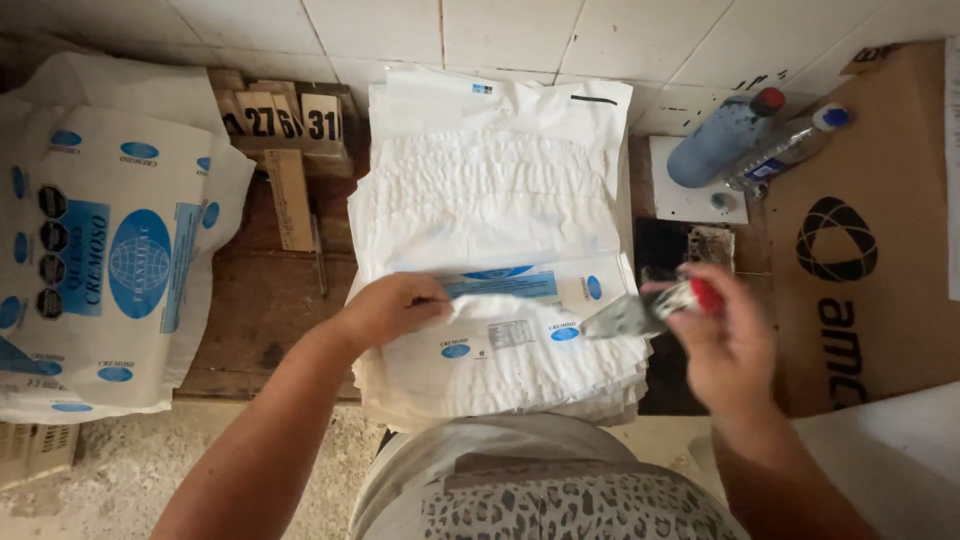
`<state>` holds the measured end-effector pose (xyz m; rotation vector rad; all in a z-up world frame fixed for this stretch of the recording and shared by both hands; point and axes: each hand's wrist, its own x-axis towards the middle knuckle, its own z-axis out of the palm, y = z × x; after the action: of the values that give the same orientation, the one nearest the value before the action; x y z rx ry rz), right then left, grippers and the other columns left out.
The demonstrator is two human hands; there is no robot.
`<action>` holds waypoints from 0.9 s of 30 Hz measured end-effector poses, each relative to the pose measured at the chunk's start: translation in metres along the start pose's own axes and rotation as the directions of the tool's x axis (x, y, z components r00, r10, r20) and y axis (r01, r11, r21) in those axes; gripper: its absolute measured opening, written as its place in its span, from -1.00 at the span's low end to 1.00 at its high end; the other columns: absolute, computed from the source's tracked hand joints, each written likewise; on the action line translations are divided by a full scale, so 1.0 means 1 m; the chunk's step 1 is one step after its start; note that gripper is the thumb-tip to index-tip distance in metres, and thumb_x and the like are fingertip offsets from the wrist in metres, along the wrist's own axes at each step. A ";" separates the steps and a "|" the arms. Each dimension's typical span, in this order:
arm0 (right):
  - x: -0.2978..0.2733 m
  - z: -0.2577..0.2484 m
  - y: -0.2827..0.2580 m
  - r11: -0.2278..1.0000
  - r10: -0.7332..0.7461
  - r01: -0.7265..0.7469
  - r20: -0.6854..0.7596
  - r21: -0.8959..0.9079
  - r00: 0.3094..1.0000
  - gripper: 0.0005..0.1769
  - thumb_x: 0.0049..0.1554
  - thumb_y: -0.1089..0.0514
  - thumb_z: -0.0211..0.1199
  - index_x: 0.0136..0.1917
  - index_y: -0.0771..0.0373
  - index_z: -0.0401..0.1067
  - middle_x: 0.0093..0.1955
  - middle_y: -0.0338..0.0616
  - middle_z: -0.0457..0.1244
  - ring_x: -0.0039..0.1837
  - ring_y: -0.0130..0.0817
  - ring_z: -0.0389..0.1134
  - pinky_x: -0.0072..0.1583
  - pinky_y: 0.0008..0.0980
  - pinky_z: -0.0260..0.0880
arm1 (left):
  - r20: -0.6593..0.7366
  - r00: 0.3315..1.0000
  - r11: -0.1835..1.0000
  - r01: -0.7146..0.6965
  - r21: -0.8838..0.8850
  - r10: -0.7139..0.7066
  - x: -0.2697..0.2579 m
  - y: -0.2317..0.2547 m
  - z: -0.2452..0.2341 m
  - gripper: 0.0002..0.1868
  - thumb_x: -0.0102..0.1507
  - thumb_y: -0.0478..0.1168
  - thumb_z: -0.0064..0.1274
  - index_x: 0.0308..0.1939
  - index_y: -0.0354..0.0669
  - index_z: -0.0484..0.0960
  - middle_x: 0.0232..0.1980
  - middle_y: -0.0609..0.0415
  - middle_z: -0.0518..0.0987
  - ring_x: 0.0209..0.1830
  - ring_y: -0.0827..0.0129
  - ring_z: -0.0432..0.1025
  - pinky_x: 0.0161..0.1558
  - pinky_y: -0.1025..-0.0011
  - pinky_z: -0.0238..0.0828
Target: Labeling plastic cheese bags with a handheld stamp
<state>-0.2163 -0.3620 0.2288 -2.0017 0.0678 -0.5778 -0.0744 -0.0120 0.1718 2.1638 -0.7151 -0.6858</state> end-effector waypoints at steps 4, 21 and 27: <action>-0.015 0.017 0.025 1.000 0.001 -0.001 0.089 -0.003 0.996 -0.40 -0.04 0.33 0.50 0.28 0.37 0.49 0.02 0.08 0.37 0.02 -0.22 0.43 0.10 -0.27 0.51 | -0.038 0.988 0.985 0.143 -0.101 -0.147 0.004 -0.013 0.008 -0.76 0.31 0.05 0.11 -0.11 0.10 0.76 -0.22 0.06 0.73 -0.18 0.11 0.63 -0.03 0.17 0.52; 0.031 0.002 0.063 0.993 0.039 -0.049 -0.098 -0.104 0.994 -0.49 0.19 0.24 0.46 0.37 0.35 0.43 0.07 0.14 0.33 0.10 -0.12 0.37 0.17 -0.15 0.41 | -0.166 0.964 0.971 0.181 -0.153 -0.206 0.004 -0.002 0.005 -0.78 0.32 -0.05 0.08 -0.08 0.00 0.73 -0.23 -0.07 0.71 -0.16 0.05 0.61 -0.01 0.16 0.51; 0.054 -0.062 0.105 0.952 0.014 -0.073 -0.194 -0.298 0.981 -0.53 0.31 0.21 0.36 0.45 0.22 0.36 0.16 -0.07 0.32 0.15 -0.41 0.30 0.29 -0.43 0.29 | -0.192 0.933 0.950 0.286 -0.123 -0.306 0.027 0.024 -0.017 -0.73 0.36 -0.01 -0.06 -0.12 0.01 0.70 -0.09 0.16 0.72 -0.10 0.34 0.53 -0.05 0.32 0.38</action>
<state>-0.1750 -0.4797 0.1831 -2.2292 0.3352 -0.7671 -0.0505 -0.0360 0.1942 2.2373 -0.2417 -0.6171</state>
